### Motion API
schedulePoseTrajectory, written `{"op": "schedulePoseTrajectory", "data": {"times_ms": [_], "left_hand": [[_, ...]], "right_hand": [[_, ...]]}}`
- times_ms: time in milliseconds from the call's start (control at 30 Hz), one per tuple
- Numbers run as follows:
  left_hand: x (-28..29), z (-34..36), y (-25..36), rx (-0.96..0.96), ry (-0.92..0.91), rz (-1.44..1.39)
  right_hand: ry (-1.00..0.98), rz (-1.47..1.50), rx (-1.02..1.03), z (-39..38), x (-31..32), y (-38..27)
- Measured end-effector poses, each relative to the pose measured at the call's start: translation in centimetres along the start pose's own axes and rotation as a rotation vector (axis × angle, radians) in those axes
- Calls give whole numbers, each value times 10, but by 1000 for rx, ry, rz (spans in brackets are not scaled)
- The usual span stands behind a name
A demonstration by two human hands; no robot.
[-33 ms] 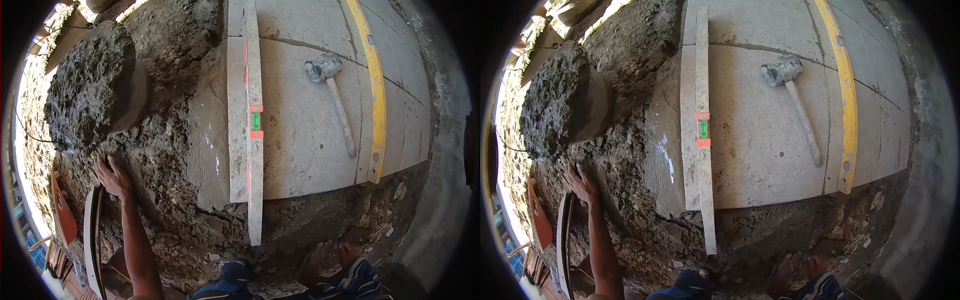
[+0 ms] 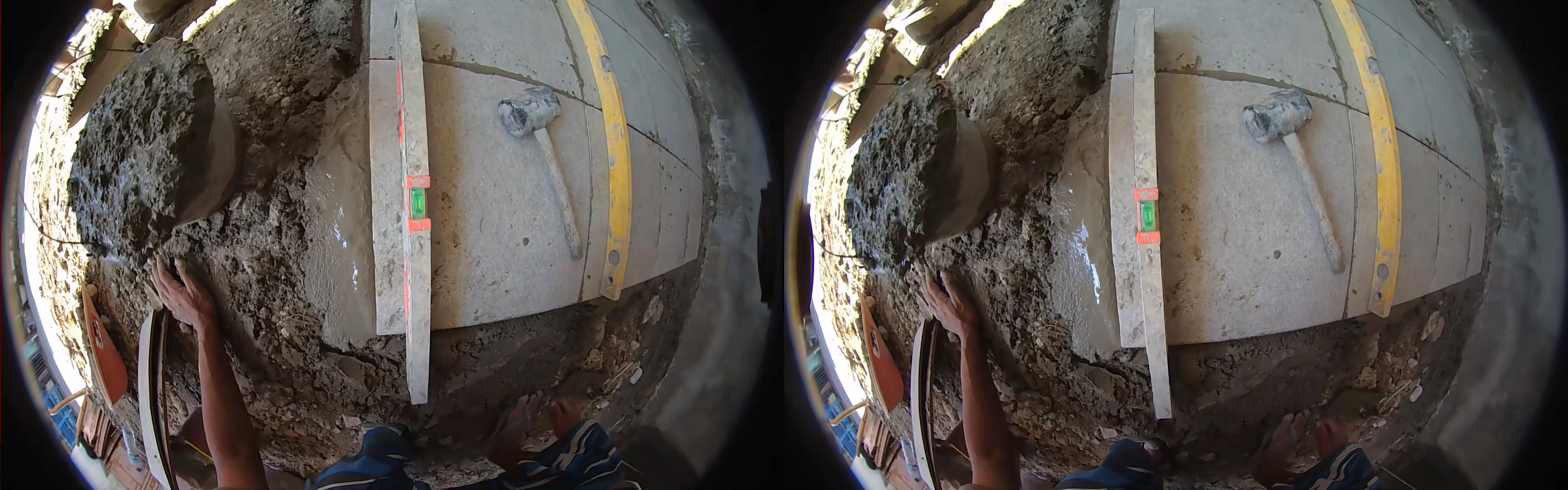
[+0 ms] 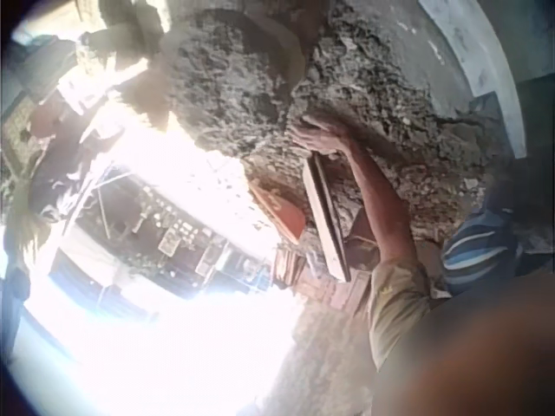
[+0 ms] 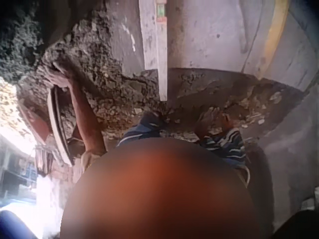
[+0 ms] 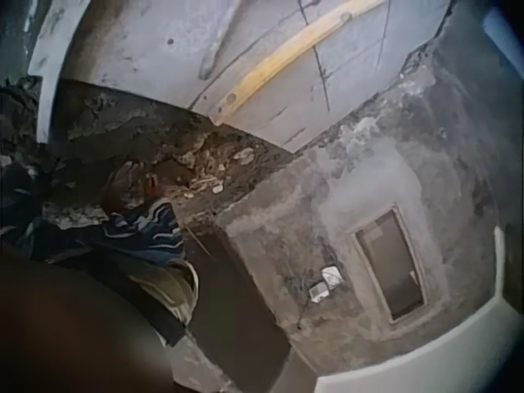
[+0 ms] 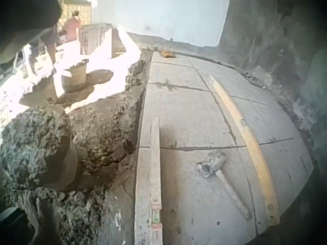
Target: Apply mortar and position floor tiles using a hammer and level.
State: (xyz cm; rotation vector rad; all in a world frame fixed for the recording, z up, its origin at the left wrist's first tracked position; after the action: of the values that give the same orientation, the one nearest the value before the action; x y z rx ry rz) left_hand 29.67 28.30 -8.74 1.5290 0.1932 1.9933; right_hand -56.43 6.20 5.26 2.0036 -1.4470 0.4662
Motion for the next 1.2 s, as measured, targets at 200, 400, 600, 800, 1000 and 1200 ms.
{"op": "schedulePoseTrajectory", "data": {"times_ms": [200, 400, 600, 800, 1000, 1200], "left_hand": [[-7, -4, 0, 45, -37, 40], [-2, -4, 7, 69, -35, 43], [-4, 0, 1, 50, -26, 108], [-4, 3, 11, 54, -49, 32], [10, 8, -26, 67, -7, -36], [71, -122, 227, -256, -184, -731]], "right_hand": [[-720, 1068, -252, -21, -75, 22], [-522, 1477, -395, 1, -19, -20], [-199, 331, 47, 31, 149, -111], [612, 185, 476, 67, 290, -238], [1013, -131, 458, 140, 322, -355], [752, 10, 190, 148, 338, -322]]}}
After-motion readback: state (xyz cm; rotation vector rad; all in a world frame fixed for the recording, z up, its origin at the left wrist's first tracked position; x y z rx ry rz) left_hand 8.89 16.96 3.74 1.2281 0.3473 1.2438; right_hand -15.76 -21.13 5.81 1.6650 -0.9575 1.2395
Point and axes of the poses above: each hand's wrist, its own z-axis towards the middle knuckle, its own x-axis out of the back of the hand, y = z × x, the point moved 3 cm from there along z, towards the middle knuckle, and after that the axes turned 15 degrees about -z, right-handed, at the moved point
